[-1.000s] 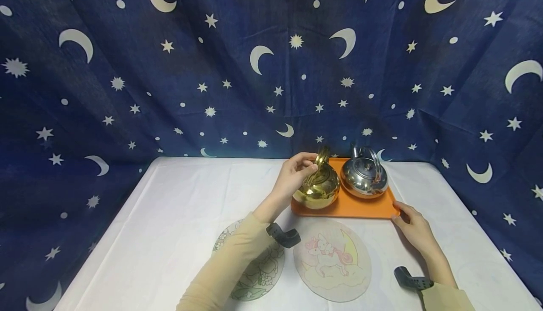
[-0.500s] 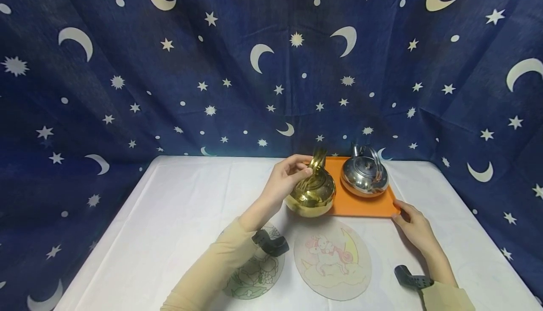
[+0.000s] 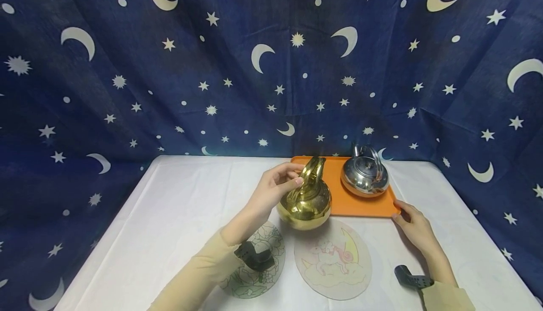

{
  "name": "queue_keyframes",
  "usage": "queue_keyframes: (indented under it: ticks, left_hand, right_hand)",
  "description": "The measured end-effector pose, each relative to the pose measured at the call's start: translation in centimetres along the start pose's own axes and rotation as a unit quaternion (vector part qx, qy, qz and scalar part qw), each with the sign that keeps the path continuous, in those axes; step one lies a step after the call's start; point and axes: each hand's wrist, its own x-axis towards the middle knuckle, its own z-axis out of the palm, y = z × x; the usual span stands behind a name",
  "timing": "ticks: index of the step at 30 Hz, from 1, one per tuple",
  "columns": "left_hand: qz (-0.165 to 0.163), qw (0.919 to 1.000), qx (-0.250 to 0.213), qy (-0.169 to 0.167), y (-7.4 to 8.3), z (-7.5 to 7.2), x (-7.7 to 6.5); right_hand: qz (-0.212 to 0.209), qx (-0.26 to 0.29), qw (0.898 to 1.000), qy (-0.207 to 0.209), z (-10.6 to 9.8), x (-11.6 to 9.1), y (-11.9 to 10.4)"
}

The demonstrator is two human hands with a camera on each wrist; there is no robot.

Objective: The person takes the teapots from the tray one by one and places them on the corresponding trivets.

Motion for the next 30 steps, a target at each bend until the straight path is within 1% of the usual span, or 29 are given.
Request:
queue_keyframes:
  ticks: [5, 13, 18, 23, 30]
  left_hand:
    - [-0.019, 0.9997, 0.011, -0.011, 0.2, -0.6, -1.1]
    - [-0.029, 0.9988, 0.018, -0.034, 0.2, -1.8, -3.0]
    - [-0.047, 0.9981, 0.012, -0.037, 0.0, -2.5, -4.1]
    - [-0.050, 0.9978, 0.021, -0.039, 0.0, -3.1, -5.2]
    - [-0.060, 0.9968, 0.032, -0.041, -0.3, -4.5, -6.9]
  right_hand:
    - [0.002, 0.000, 1.000, 0.003, 0.1, 0.0, 0.1]
    - [0.002, 0.004, 1.000, 0.001, 0.2, 0.0, 0.1]
    - [0.000, 0.004, 1.000, 0.002, 0.2, 0.1, 0.2]
    - [0.002, 0.002, 1.000, 0.002, 0.1, 0.1, 0.2]
    - [0.009, 0.004, 1.000, -0.005, 0.1, 0.1, 0.2]
